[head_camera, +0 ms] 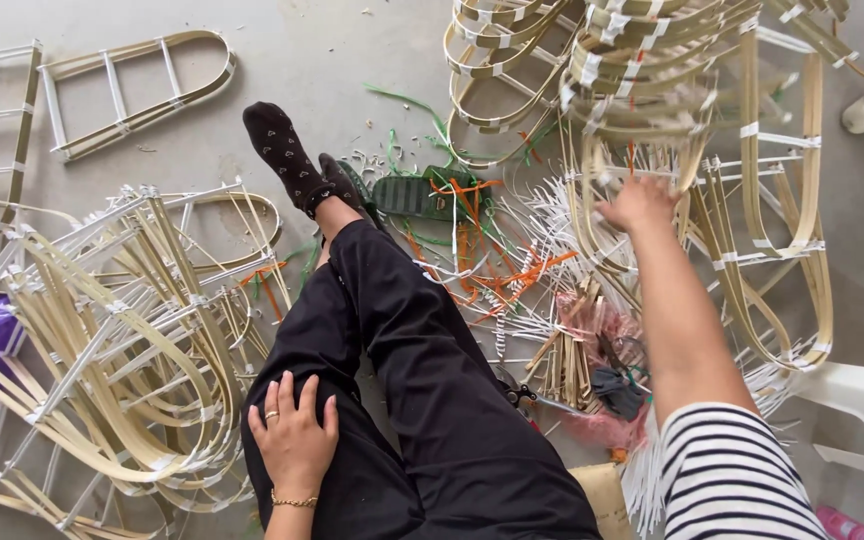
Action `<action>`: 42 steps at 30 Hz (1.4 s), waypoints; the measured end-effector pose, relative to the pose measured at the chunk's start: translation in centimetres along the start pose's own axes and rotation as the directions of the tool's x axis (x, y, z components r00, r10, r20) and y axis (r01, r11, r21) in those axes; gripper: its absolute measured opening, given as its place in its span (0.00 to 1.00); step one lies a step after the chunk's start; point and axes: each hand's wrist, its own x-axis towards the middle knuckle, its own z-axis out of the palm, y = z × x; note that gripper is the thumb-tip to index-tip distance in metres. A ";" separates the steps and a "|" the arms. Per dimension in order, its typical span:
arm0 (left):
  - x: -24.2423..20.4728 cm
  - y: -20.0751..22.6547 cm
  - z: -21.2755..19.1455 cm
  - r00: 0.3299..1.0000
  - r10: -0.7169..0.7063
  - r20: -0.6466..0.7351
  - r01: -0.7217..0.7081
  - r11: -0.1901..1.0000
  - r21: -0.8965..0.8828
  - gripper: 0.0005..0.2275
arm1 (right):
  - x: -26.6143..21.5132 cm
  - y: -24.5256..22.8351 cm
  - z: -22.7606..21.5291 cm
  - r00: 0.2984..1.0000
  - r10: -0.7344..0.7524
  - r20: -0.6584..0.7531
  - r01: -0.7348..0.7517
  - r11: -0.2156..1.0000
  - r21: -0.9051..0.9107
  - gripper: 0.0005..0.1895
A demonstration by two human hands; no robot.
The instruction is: Assembling and securing curved bamboo pieces into frames using white tape and cutting tools.
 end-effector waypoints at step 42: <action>-3.3 0.2 -13.3 0.903 0.217 0.372 0.399 -0.743 -0.536 0.30 | -45.6 -9.1 -10.5 -0.139 -0.903 -0.407 0.982 -0.180 0.064 0.13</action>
